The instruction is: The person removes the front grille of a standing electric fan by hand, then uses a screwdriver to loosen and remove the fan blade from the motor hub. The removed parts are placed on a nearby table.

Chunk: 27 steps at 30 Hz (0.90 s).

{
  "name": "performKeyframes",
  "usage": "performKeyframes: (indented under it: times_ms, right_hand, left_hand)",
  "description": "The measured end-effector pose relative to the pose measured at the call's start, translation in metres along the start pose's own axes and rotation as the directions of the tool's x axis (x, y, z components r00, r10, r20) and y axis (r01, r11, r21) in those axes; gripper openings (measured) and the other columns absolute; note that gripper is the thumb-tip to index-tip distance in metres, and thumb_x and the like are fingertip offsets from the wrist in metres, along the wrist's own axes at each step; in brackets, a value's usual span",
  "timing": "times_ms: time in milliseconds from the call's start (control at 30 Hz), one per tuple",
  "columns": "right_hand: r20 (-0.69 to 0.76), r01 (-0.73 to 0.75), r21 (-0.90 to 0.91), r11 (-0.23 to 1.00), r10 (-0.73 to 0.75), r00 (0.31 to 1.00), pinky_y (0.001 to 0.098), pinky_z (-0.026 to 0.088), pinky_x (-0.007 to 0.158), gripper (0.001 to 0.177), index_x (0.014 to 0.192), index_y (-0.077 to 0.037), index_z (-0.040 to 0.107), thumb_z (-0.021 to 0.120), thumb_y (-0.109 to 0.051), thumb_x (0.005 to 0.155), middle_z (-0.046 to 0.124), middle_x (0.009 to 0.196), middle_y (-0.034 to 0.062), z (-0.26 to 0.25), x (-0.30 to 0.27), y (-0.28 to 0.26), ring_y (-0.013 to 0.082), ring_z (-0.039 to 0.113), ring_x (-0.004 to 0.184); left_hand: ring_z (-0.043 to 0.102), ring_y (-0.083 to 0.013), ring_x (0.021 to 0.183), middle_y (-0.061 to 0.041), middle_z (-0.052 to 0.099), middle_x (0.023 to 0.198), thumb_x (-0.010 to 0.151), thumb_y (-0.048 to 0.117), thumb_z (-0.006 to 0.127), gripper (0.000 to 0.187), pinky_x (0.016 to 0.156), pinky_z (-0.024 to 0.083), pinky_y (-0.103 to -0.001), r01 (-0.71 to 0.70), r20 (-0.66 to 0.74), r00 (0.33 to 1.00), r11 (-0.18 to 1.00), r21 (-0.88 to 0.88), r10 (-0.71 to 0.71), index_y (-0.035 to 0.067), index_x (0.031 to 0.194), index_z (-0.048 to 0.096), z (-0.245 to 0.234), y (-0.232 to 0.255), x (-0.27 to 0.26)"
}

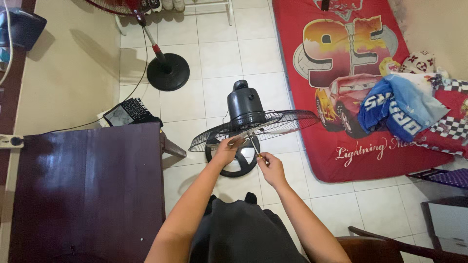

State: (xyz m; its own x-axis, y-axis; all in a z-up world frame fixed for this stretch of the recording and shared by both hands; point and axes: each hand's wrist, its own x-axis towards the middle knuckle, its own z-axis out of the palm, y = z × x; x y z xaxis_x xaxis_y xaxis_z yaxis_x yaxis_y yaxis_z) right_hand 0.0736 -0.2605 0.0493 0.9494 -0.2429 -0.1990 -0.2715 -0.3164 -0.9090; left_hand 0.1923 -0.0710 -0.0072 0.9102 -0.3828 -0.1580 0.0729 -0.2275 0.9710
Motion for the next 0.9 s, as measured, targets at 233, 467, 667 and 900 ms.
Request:
performKeyframes:
  times_ms: [233,467,667,900]
  right_hand:
    - [0.004,-0.009,0.044,0.999,0.009,1.000,0.0233,0.043,0.055,0.021,0.105,-0.002,0.075,0.067,-0.019,0.096,0.066,0.077,0.0000,0.002,0.002,0.005,0.0054,0.051,0.060]
    - [0.004,-0.025,0.028,0.999,0.025,1.000,0.0231,0.046,0.057,0.023,0.108,-0.002,0.076,0.067,-0.020,0.096,0.065,0.078,0.0005,0.001,0.004,0.006,0.0064,0.053,0.063]
    - [-0.023,0.041,0.077,0.996,-0.039,0.999,0.0232,0.048,0.061,0.024,0.107,0.000,0.074,0.068,-0.020,0.095,0.068,0.078,-0.0013,0.003,0.008,0.015,0.0064,0.057,0.068]
    - [0.531,-0.636,0.665,0.391,0.351,0.771,0.0238,0.033,0.051,0.033,0.093,-0.007,0.058,0.053,-0.037,0.105,0.048,0.069,-0.0027,0.001,0.011,0.022,0.0107,0.044,0.060]
  left_hand:
    - [0.064,-0.0172,0.083,-0.010,0.078,0.096,0.103,0.028,0.065,0.025,0.082,0.052,-0.031,-0.001,0.002,1.000,1.000,0.009,0.001,0.006,0.111,0.075,0.001,-0.009,0.003]
    - [0.065,-0.0146,0.084,-0.007,0.078,0.096,0.101,0.029,0.065,0.025,0.081,0.052,-0.030,-0.032,-0.011,0.999,0.999,-0.015,0.032,0.007,0.110,0.074,0.003,-0.011,0.006]
    - [0.063,-0.0162,0.083,-0.010,0.078,0.095,0.100,0.029,0.068,0.027,0.080,0.052,-0.032,0.045,-0.018,0.999,0.999,0.000,-0.045,0.007,0.113,0.074,0.004,-0.003,0.005]
    - [0.068,-0.0185,0.086,-0.011,0.077,0.100,0.100,0.024,0.065,0.025,0.082,0.054,-0.033,-0.096,-0.022,0.995,0.993,0.063,0.097,0.009,0.119,0.071,-0.001,0.007,0.005]
